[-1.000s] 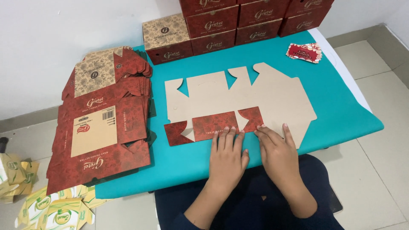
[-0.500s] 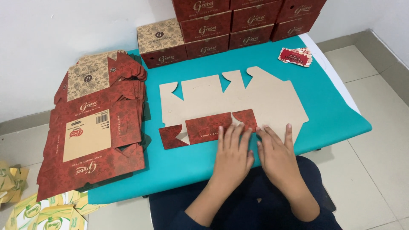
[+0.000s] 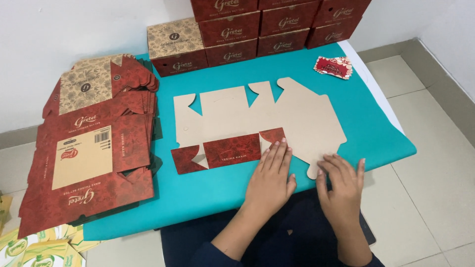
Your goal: Folding a flat cardboard template into a finished box by manipulating and tucking in various flaps.
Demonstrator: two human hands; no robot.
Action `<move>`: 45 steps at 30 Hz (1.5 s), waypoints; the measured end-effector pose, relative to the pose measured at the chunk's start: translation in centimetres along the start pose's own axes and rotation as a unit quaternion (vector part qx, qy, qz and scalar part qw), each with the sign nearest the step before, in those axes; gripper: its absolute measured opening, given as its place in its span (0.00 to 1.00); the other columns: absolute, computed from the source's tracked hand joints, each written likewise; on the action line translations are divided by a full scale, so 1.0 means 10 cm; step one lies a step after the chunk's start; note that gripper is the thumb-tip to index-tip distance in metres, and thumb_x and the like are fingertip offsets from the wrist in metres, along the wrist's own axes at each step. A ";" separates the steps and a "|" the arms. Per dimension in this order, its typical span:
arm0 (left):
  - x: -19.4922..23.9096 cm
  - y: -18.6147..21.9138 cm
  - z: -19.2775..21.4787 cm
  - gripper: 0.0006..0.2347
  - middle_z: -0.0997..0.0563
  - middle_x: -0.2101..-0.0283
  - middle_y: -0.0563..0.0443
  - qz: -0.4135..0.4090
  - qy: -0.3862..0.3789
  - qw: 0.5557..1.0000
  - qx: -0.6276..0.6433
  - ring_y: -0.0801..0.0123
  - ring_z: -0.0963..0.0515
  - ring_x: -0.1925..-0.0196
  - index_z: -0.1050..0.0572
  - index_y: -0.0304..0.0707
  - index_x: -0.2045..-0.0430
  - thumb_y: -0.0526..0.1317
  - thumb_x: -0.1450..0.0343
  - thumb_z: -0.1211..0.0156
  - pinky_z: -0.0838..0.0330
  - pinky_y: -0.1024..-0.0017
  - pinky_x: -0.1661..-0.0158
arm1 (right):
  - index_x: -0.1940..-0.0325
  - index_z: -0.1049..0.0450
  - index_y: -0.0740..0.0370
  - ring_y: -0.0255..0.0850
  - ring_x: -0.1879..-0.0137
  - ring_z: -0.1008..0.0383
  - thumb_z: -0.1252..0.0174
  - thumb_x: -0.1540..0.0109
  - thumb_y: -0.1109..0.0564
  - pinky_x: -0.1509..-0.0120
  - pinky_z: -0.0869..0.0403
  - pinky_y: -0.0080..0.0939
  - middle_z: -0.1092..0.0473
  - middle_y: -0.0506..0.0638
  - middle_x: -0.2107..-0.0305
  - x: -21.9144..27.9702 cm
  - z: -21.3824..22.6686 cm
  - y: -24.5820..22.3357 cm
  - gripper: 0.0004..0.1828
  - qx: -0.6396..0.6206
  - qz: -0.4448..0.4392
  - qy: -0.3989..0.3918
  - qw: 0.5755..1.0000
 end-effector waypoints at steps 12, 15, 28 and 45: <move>0.01 0.00 -0.03 0.25 0.38 0.36 0.37 0.000 0.014 1.000 -0.015 0.56 0.42 0.32 0.39 0.26 0.42 0.42 0.32 0.54 0.51 0.63 0.33 | 0.53 0.28 0.64 0.49 0.44 0.32 0.54 0.36 0.60 0.25 0.50 0.62 0.31 0.54 0.53 0.05 0.00 0.06 0.11 -0.107 0.007 -0.017 0.994; 0.02 -0.02 -0.08 0.25 0.39 0.36 0.34 0.012 -0.030 0.999 0.003 0.52 0.43 0.31 0.41 0.27 0.40 0.43 0.32 0.59 0.56 0.59 0.33 | 0.47 0.28 0.60 0.50 0.36 0.35 0.49 0.40 0.64 0.27 0.48 0.55 0.30 0.53 0.50 -0.14 -0.14 -0.04 0.17 -0.068 -0.001 -0.055 0.996; 0.02 -0.02 -0.16 0.24 0.40 0.35 0.36 0.023 -0.031 0.999 0.009 0.53 0.45 0.30 0.40 0.35 0.39 0.42 0.31 0.60 0.56 0.58 0.33 | 0.45 0.28 0.58 0.46 0.35 0.36 0.51 0.39 0.62 0.25 0.52 0.55 0.31 0.52 0.49 -0.28 -0.32 -0.01 0.18 0.037 0.019 -0.098 0.994; -0.02 0.03 -0.34 0.22 0.35 0.38 0.31 0.070 -0.040 0.997 -0.018 0.49 0.40 0.33 0.34 0.32 0.44 0.41 0.34 0.57 0.52 0.54 0.36 | 0.43 0.28 0.47 0.34 0.35 0.35 0.53 0.38 0.56 0.24 0.53 0.56 0.31 0.39 0.45 -0.34 -0.19 0.38 0.19 0.170 -0.035 -0.179 0.968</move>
Point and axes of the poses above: each hand's wrist, its own x-axis away from the middle knuckle, its own z-axis out of the back of the hand, y = z × x, the point moved 2 cm from there along -x, towards the middle knuckle
